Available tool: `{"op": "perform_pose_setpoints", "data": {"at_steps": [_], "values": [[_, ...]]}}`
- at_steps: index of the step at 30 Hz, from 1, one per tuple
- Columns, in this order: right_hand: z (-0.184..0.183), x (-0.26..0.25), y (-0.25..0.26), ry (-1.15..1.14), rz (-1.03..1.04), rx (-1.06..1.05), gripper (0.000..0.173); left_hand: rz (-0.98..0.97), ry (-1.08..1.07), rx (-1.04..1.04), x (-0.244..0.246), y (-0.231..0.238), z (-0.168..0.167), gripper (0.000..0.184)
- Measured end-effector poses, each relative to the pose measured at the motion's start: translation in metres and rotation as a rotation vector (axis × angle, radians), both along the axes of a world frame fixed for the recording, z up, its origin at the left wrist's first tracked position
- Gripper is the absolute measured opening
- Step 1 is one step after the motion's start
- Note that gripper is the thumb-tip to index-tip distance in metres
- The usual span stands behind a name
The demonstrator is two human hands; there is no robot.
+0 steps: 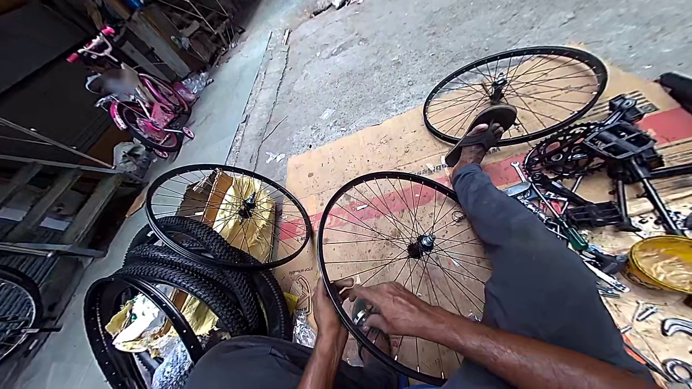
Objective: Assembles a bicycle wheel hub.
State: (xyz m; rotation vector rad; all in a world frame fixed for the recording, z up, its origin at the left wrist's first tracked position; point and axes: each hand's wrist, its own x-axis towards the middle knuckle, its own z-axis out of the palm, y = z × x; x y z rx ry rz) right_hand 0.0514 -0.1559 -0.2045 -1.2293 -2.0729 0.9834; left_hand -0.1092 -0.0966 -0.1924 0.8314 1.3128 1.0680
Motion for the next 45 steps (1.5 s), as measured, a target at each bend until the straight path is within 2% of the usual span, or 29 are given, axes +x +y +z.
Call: {"op": "perform_pose_setpoints", "data": {"at_steps": [2, 6, 9, 11, 14, 16, 20, 23, 26, 29, 32, 35, 38, 41, 44, 45], "values": [[-0.005, -0.009, 0.004, -0.100, -0.009, 0.012, 0.027, -0.004, -0.033, -0.015, 0.001, 0.008, 0.000, 0.055], [-0.009, -0.016, 0.001, -0.238, 0.001, 0.067, 0.017, 0.025, -0.061, -0.044, 0.005, 0.006, 0.002, 0.053], [-0.012, -0.021, -0.002, -0.245, -0.011, 0.091, 0.013, 0.022, -0.080, -0.041, 0.005, 0.004, 0.002, 0.052], [-0.006, -0.012, 0.006, -0.190, 0.070, -0.031, 0.019, 0.026, -0.074, -0.039, 0.005, 0.004, 0.000, 0.050], [0.006, 0.010, 0.026, -0.078, 0.316, -0.322, 0.041, 0.031, -0.061, -0.042, 0.004, 0.003, -0.001, 0.052], [0.008, 0.015, 0.029, -0.015, 0.372, -0.412, 0.050, 0.025, -0.060, -0.037, 0.002, 0.002, -0.001, 0.051], [0.010, 0.014, 0.025, -0.041, 0.261, -0.320, 0.040, 0.022, -0.055, -0.022, 0.002, 0.004, -0.006, 0.051], [0.011, 0.003, 0.018, -0.028, 0.126, -0.212, 0.035, 0.012, -0.051, -0.009, 0.001, 0.004, -0.007, 0.058], [0.001, -0.017, 0.001, -0.015, -0.030, 0.030, 0.013, 0.002, -0.054, 0.015, 0.004, 0.003, -0.006, 0.061], [-0.014, -0.029, -0.007, -0.024, -0.117, 0.203, 0.011, 0.004, -0.057, 0.011, 0.005, 0.001, -0.002, 0.062], [0.003, -0.016, -0.001, -0.065, -0.003, 0.034, 0.014, 0.008, -0.077, 0.013, 0.006, 0.002, -0.003, 0.057], [0.028, 0.010, 0.019, -0.084, 0.269, -0.267, 0.031, 0.002, -0.081, 0.003, 0.004, 0.004, -0.004, 0.054], [0.030, 0.014, 0.039, -0.091, 0.375, -0.356, 0.034, 0.001, -0.072, -0.016, 0.003, 0.003, -0.004, 0.057], [0.018, 0.003, 0.027, -0.065, 0.227, -0.150, 0.045, 0.020, -0.093, -0.034, 0.005, 0.002, -0.005, 0.064], [-0.015, -0.013, -0.006, -0.123, 0.009, 0.220, 0.033, 0.006, -0.102, -0.025, 0.003, 0.004, -0.004, 0.056], [-0.021, -0.019, -0.011, -0.171, -0.052, 0.263, 0.033, 0.018, -0.101, -0.024, 0.004, 0.003, -0.004, 0.054]]}}
